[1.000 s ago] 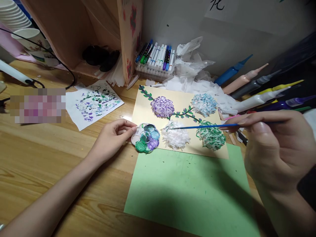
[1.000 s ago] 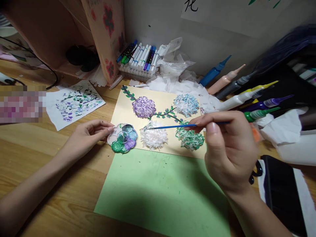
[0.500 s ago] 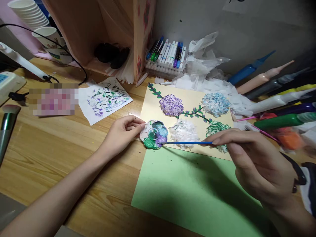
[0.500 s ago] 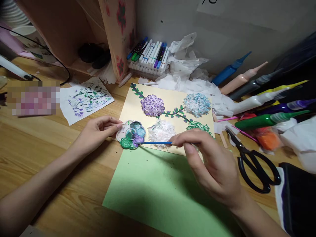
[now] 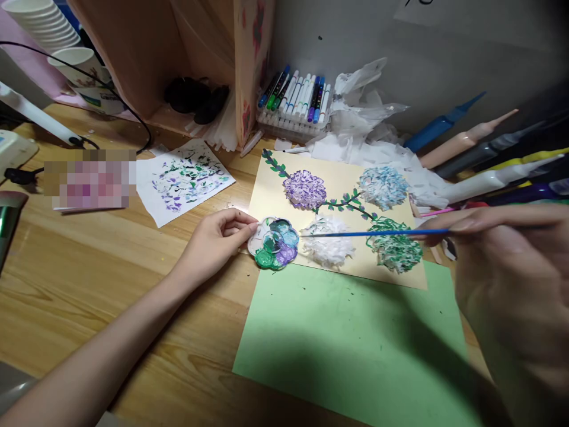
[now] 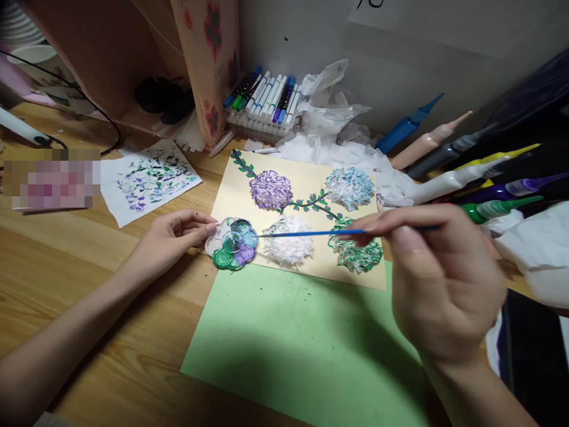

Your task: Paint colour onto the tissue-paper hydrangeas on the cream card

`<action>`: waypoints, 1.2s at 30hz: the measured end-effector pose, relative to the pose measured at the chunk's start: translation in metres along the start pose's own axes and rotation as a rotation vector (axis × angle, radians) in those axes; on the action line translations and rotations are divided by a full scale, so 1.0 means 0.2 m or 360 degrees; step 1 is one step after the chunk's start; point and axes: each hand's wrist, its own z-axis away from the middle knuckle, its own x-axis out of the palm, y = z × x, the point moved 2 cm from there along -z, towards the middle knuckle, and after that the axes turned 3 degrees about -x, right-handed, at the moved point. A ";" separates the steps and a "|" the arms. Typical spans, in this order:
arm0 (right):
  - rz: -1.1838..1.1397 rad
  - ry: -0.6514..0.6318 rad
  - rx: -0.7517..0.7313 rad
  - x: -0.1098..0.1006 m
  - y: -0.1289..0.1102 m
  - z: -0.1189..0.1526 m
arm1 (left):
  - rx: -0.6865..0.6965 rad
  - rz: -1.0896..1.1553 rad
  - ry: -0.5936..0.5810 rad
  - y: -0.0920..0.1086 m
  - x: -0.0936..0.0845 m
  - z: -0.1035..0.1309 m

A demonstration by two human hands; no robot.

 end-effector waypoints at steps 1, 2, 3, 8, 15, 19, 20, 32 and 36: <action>-0.0076 0.0104 0.0022 -0.02 0.02 -0.03 | 0.0002 -0.0014 0.0006 0.00 0.00 0.00; -0.0109 0.0196 0.0021 -0.03 0.04 -0.06 | 0.0007 -0.0029 0.0011 0.00 0.00 0.00; -0.0099 0.0267 -0.0005 -0.05 0.06 -0.08 | 0.0014 -0.0045 0.0016 0.01 0.00 0.00; 0.0156 0.0337 -0.0219 -0.08 0.06 -0.11 | 0.0018 -0.0106 0.0045 0.01 0.00 0.01; 0.0197 0.0049 -0.0249 -0.03 0.02 -0.06 | -0.0048 -0.0121 0.0041 0.02 0.00 0.00; 0.0214 0.0091 -0.0276 -0.04 0.03 -0.07 | -0.0052 -0.0137 0.0057 0.02 0.00 0.00; 0.0214 0.0096 -0.0272 -0.04 0.02 -0.07 | -0.0050 -0.0143 0.0060 0.02 0.00 0.01; 0.0120 0.0100 -0.0171 -0.05 0.04 -0.08 | -0.0014 -0.0164 0.0048 0.02 0.00 0.00; 0.0113 0.0011 -0.0174 -0.04 0.05 -0.08 | -0.0022 -0.0155 0.0065 0.03 0.00 0.01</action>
